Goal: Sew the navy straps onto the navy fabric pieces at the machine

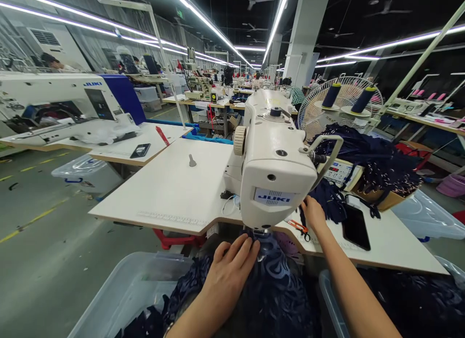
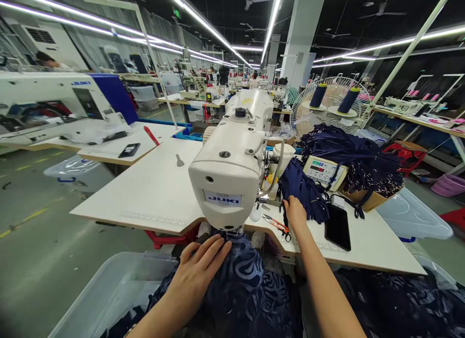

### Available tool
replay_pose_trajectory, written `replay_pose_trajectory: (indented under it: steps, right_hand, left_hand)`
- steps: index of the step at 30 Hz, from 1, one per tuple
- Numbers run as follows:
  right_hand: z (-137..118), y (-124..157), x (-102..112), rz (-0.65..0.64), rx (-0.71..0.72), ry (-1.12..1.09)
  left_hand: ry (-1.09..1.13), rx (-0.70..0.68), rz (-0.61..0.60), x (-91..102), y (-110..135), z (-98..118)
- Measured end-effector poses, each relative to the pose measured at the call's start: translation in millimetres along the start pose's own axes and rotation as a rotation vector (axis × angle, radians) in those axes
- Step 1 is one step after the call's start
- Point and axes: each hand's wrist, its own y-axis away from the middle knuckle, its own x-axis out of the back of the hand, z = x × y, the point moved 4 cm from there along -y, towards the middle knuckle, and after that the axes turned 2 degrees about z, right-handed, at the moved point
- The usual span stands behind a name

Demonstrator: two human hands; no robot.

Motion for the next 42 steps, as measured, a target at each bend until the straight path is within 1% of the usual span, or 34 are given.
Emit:
replay_pose_trajectory:
  steps: [3, 7, 10, 11, 13, 16, 18, 20, 22, 24, 26, 29, 31, 34, 36, 38, 40, 42]
  right_hand:
    - [7, 3, 3, -0.002, -0.005, 0.050]
    - [29, 18, 10, -0.049, 0.013, 0.074]
    - [48, 34, 14, -0.101, 0.021, 0.072]
    - [53, 40, 15, -0.115, 0.028, 0.063]
    - [61, 50, 15, -0.133, 0.047, 0.043]
    - [63, 61, 10, -0.103, 0.073, 0.054]
    - [60, 64, 5, -0.068, 0.077, 0.075]
    - [57, 62, 1, -0.050, 0.059, 0.078]
    - [54, 58, -1, -0.059, 0.028, 0.059]
    - [51, 54, 1, -0.079, -0.007, 0.022]
    - [47, 52, 7, -0.077, -0.041, -0.037]
    - [40, 55, 21, -0.044, -0.093, -0.190]
    - [34, 63, 30, -0.064, -0.129, -0.349]
    - [19, 81, 42, -0.148, -0.178, -0.647]
    - [2, 99, 46, -0.207, -0.200, -0.824]
    - [-22, 118, 45, -0.276, -0.218, -0.944]
    - [-48, 137, 39, -0.384, -0.236, -1.052]
    - [-72, 153, 31, -0.509, -0.240, -1.170]
  left_hand:
    - [-0.023, -0.005, -0.019, -0.2, 0, 2]
    - [-0.012, -0.029, -0.011, 1.2, -1, 3]
    - [0.051, -0.109, -0.009, 6.8, -2, 6]
    - [0.064, -0.142, -0.036, 9.3, -2, 8]
    - [0.056, -0.186, -0.126, 15.3, -2, 11]
    - [0.020, -0.183, -0.266, 27.0, -1, 16]
    - [0.039, -0.169, -0.315, 32.5, -1, 19]
    - [0.103, -0.130, -0.298, 32.7, -1, 21]
    - [0.161, -0.050, -0.206, 27.8, -3, 20]
    - [0.171, 0.021, -0.102, 19.8, -7, 19]
    - [0.119, 0.060, -0.059, 11.8, -11, 19]
    - [0.029, 0.085, -0.092, 6.6, -18, 21]
    - [0.024, 0.058, -0.110, 8.9, -21, 24]
    - [0.092, -0.022, -0.137, 15.5, -23, 26]
    - [0.155, -0.061, -0.155, 19.4, -23, 24]
    - [0.233, -0.092, -0.171, 21.4, -21, 20]
    - [0.337, -0.093, -0.183, 21.1, -17, 13]
    - [0.444, -0.059, -0.188, 18.6, -10, 6]
